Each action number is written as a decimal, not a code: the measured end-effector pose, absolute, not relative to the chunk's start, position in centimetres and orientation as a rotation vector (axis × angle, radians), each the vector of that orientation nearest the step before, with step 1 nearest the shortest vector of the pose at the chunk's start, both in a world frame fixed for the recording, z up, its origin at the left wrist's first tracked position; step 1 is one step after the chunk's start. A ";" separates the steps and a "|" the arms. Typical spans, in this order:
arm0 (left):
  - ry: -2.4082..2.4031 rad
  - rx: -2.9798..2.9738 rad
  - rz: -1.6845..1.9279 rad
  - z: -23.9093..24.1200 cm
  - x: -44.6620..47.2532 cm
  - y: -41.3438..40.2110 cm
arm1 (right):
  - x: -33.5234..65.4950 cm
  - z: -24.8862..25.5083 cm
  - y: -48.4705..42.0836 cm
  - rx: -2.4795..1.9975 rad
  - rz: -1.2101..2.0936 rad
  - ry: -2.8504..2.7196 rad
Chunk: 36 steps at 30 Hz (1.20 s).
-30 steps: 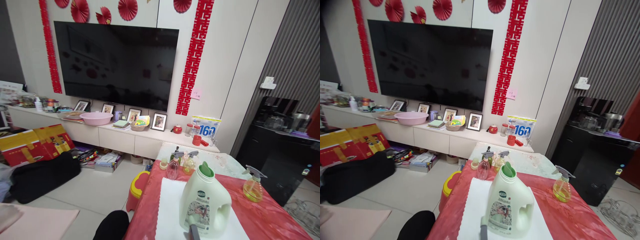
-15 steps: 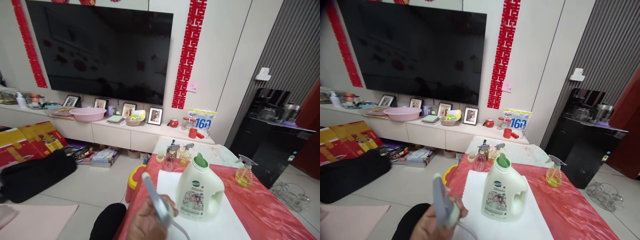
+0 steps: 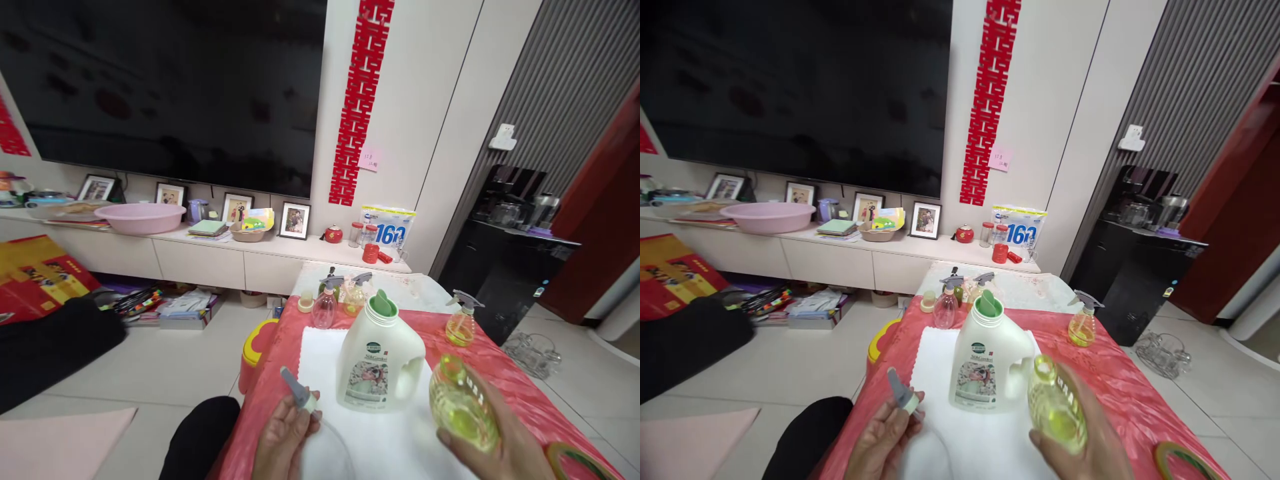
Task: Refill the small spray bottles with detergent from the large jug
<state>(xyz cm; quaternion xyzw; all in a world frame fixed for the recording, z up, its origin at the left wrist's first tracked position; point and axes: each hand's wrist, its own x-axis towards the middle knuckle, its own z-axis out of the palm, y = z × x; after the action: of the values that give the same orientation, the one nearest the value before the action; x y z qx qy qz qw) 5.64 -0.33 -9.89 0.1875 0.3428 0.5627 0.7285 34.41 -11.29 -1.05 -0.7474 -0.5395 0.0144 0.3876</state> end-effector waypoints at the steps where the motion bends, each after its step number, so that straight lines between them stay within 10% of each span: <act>1: 0.761 0.429 1.265 -11.0 6.0 -0.5 | 35.1 0.1 -10.4 -1.932 -0.083 -1.430; 11: 0.752 0.391 1.256 -15.4 5.6 0.0 | 36.3 6.8 -3.6 -1.744 -0.985 -1.917; 36: 0.760 0.364 1.255 -15.4 5.9 -0.2 | 34.4 11.9 -1.2 -1.746 -1.409 -2.120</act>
<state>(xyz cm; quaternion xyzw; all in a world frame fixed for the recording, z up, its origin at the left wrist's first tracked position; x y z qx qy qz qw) 5.92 -0.23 -15.40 0.1652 0.3447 0.5695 0.7277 34.41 -1.18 11.87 -0.5656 -0.6864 -0.4563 0.0274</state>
